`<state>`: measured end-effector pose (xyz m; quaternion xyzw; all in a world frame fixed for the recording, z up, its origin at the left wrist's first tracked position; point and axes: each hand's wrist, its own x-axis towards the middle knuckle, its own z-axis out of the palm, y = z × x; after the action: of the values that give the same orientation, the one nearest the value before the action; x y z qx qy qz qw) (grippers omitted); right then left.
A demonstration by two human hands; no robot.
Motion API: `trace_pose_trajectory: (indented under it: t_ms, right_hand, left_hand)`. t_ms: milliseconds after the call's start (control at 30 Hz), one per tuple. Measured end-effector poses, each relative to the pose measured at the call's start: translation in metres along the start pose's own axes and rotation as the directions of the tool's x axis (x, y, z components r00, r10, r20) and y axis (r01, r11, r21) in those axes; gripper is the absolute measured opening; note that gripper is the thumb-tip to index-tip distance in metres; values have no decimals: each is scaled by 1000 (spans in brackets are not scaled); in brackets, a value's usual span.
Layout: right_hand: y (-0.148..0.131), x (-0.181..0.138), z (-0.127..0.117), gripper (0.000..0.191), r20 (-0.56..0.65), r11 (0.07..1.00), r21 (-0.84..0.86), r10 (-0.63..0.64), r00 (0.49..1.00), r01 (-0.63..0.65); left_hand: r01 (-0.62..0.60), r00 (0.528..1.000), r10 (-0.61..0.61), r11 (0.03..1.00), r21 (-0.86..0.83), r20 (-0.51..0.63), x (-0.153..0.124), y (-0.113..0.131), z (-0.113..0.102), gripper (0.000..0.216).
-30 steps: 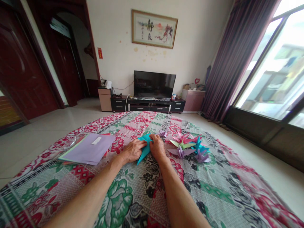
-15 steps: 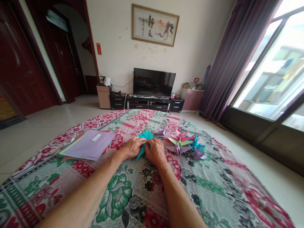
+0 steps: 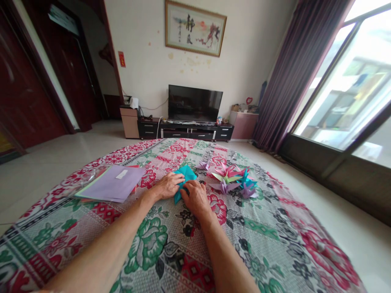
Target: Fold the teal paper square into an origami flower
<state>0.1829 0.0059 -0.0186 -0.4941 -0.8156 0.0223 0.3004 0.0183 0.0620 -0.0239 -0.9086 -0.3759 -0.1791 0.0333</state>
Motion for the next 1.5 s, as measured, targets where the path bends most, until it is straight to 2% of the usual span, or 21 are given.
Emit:
trace_pose_trajectory:
  t_ms: [400, 733, 933, 1100, 1200, 1333, 1400, 1500]
  right_hand:
    - [-10, -2, 2, 18, 17, 991, -130, 22, 1000, -20]
    - [-22, -8, 2, 17, 15, 985, -164, 61, 998, -58]
    - [-27, -9, 2, 21, 27, 982, -165, 102, 994, -97]
    - [-21, -10, 6, 21, 32, 989, -124, 83, 996, -78]
    - [-16, -10, 7, 24, 23, 993, -94, 67, 998, -64]
    - [-15, -15, 3, 25, -91, 997, 24, 71, 993, -69]
    - [-17, -20, -1, 21, -113, 996, 85, 28, 993, -18]
    - [-20, -28, -7, 18, -50, 988, 134, -72, 996, 78]
  left_hand:
    - [12, 1000, -12, 1000, 16, -17, -4, 0, 1, 36]
    - [27, 999, -27, 999, 30, -24, -7, 4, 3, 38]
    - [35, 999, -36, 999, 28, 16, -5, 5, 0, 36]
    - [-2, 1000, 2, 1000, 20, -26, -4, 2, 3, 32]
    - [23, 998, -24, 1000, -14, -64, -4, 1, 5, 30]
    - [42, 996, -45, 998, -43, -72, -5, 1, 5, 29]
    - [41, 997, -44, 998, -50, -60, -5, 2, 3, 29]
    - [41, 998, -43, 998, -57, -45, -5, 3, 1, 30]
